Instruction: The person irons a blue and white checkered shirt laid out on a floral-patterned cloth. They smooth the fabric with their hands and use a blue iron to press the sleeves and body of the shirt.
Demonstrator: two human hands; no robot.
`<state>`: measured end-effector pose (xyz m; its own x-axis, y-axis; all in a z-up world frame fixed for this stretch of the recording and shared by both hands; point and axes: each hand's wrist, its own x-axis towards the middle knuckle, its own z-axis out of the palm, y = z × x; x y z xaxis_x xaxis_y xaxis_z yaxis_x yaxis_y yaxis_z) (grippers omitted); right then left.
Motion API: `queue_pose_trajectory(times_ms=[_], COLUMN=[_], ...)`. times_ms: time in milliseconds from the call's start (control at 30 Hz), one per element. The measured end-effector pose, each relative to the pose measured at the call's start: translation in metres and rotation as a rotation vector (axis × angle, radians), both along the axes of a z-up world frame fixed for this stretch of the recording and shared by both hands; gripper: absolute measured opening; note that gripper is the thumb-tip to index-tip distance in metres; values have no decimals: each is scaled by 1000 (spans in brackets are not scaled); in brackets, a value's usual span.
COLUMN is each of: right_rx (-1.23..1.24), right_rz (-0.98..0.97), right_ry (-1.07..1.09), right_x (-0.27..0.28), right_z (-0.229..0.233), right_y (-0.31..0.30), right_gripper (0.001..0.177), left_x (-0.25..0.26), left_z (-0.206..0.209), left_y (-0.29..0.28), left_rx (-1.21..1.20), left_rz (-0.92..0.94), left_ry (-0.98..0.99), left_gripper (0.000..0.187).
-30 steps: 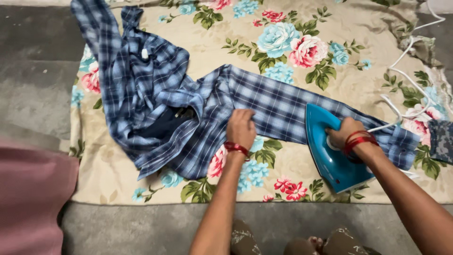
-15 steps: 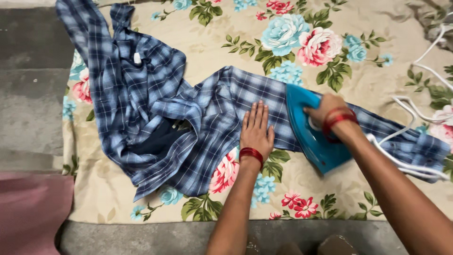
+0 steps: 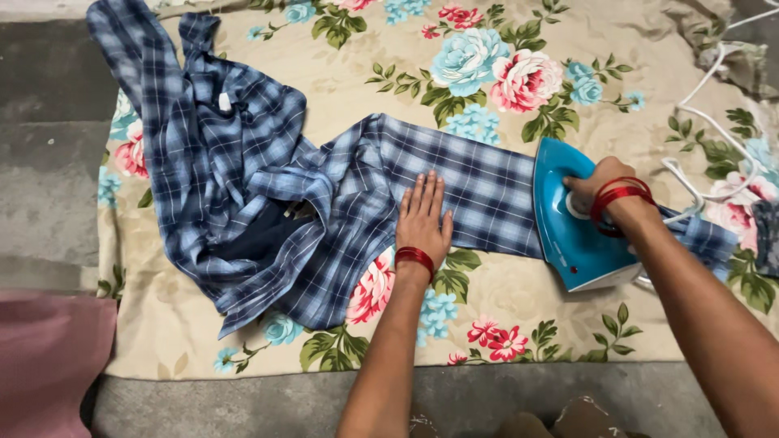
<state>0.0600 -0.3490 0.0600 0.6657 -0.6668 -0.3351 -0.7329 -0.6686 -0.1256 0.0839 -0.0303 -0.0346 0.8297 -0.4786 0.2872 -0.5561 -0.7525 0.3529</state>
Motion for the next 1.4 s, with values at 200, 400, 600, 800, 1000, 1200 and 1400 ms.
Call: queue_pose_trajectory(times_ms=[200, 400, 600, 800, 1000, 1200, 1400], right_rx=[8, -44, -49, 50, 124, 123, 101], right_rz=[65, 456, 419, 296, 300, 262, 280], right_ry=[68, 111, 44, -23, -10, 1, -123], right_x=[-16, -24, 78, 140, 49, 43, 161], right_z=[-7, -21, -22, -11, -6, 5, -11], right_y=[-4, 40, 67, 85, 140, 163, 150], right_gripper=[67, 63, 65, 63, 53, 49, 40], left_x=[-2, -4, -4, -5, -4, -7, -7], left_z=[2, 10, 14, 13, 11, 25, 30], left_y=[-1, -2, -2, -2, 10, 16, 18], left_rx=[12, 42, 51, 20, -394, -583, -600], left_rz=[13, 31, 26, 109, 239, 213, 207], left_ry=[-6, 20, 47, 15, 178, 172, 175], left_gripper=[63, 65, 66, 66, 57, 56, 56])
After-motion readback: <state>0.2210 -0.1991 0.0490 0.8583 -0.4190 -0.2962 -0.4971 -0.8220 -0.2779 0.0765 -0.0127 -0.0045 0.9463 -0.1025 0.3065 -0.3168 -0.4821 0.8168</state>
